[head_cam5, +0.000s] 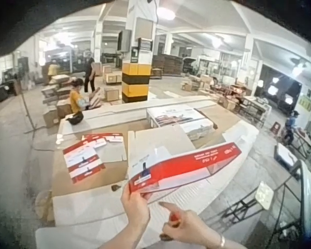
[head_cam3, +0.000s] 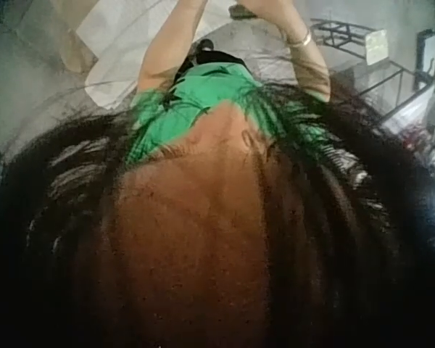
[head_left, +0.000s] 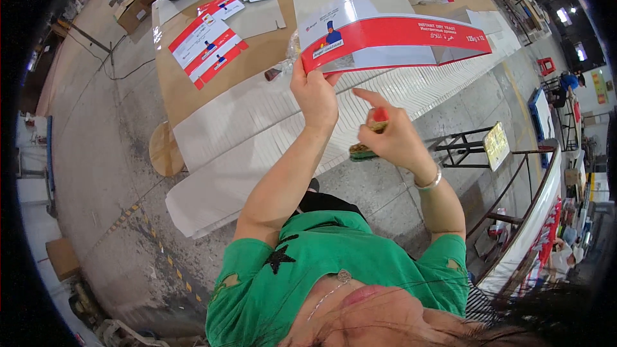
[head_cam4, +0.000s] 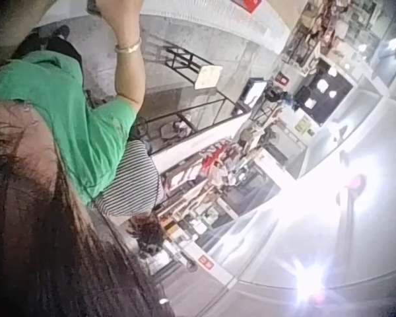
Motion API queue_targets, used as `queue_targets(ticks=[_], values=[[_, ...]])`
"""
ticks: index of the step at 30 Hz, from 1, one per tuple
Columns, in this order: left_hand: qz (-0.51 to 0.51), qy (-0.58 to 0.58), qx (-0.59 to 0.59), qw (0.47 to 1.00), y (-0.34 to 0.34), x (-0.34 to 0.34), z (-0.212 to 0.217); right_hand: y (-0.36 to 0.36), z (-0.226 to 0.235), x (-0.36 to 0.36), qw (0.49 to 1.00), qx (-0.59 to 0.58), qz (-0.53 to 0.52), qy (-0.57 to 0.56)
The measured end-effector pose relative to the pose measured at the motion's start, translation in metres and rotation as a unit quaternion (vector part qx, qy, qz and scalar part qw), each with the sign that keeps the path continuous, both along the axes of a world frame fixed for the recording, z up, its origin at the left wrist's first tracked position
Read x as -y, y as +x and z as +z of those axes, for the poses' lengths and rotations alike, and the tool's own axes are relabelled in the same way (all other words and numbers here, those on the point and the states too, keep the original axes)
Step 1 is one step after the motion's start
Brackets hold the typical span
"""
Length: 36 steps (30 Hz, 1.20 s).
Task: Manually fold and apply glue with a brush to paper packaging materials at a factory workbench.
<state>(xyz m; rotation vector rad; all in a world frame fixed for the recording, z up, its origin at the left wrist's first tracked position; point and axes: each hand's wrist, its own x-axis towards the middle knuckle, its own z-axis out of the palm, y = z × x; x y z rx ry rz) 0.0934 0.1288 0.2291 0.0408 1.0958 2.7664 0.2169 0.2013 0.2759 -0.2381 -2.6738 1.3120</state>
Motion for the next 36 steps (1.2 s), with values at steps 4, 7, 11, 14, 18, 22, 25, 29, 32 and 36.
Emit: queue_targets(ticks=[4, 7, 11, 14, 18, 22, 25, 29, 32, 36], values=[[0.025, 0.013, 0.024, 0.999, -0.019, 0.016, -0.021, 0.008, -0.001, -0.009, 0.998, 0.04, -0.047, -0.013], [0.063, 0.006, 0.065, 0.996, -0.043, 0.038, -0.047, 0.012, -0.011, -0.011, 0.995, 0.044, -0.079, -0.04], [0.113, 0.021, 0.122, 0.986, -0.076, 0.082, -0.077, 0.015, -0.022, -0.016, 0.988, 0.072, -0.109, -0.08], [0.14, 0.046, 0.125, 0.981, -0.104, 0.112, -0.097, 0.008, -0.03, -0.019, 0.986, 0.064, -0.128, -0.084], [0.221, 0.055, 0.101, 0.968, -0.131, 0.149, -0.085, -0.003, -0.024, -0.008, 0.987, 0.057, -0.121, -0.092], [0.269, 0.056, 0.071, 0.959, -0.157, 0.189, -0.078, -0.01, -0.031, -0.007, 0.99, 0.045, -0.109, -0.072], [0.261, 0.118, 0.067, 0.956, -0.174, 0.215, -0.081, -0.011, -0.036, -0.005, 0.984, 0.046, -0.146, -0.086], [0.211, 0.212, 0.079, 0.951, -0.21, 0.258, -0.091, -0.016, -0.032, -0.004, 0.987, 0.032, -0.146, -0.052], [0.162, 0.177, 0.033, 0.97, -0.234, 0.257, -0.087, -0.019, -0.027, -0.009, 0.986, -0.001, -0.155, -0.066], [0.141, 0.136, 0.003, 0.981, -0.256, 0.204, -0.062, -0.015, -0.01, -0.02, 0.976, 0.024, -0.206, -0.059]])
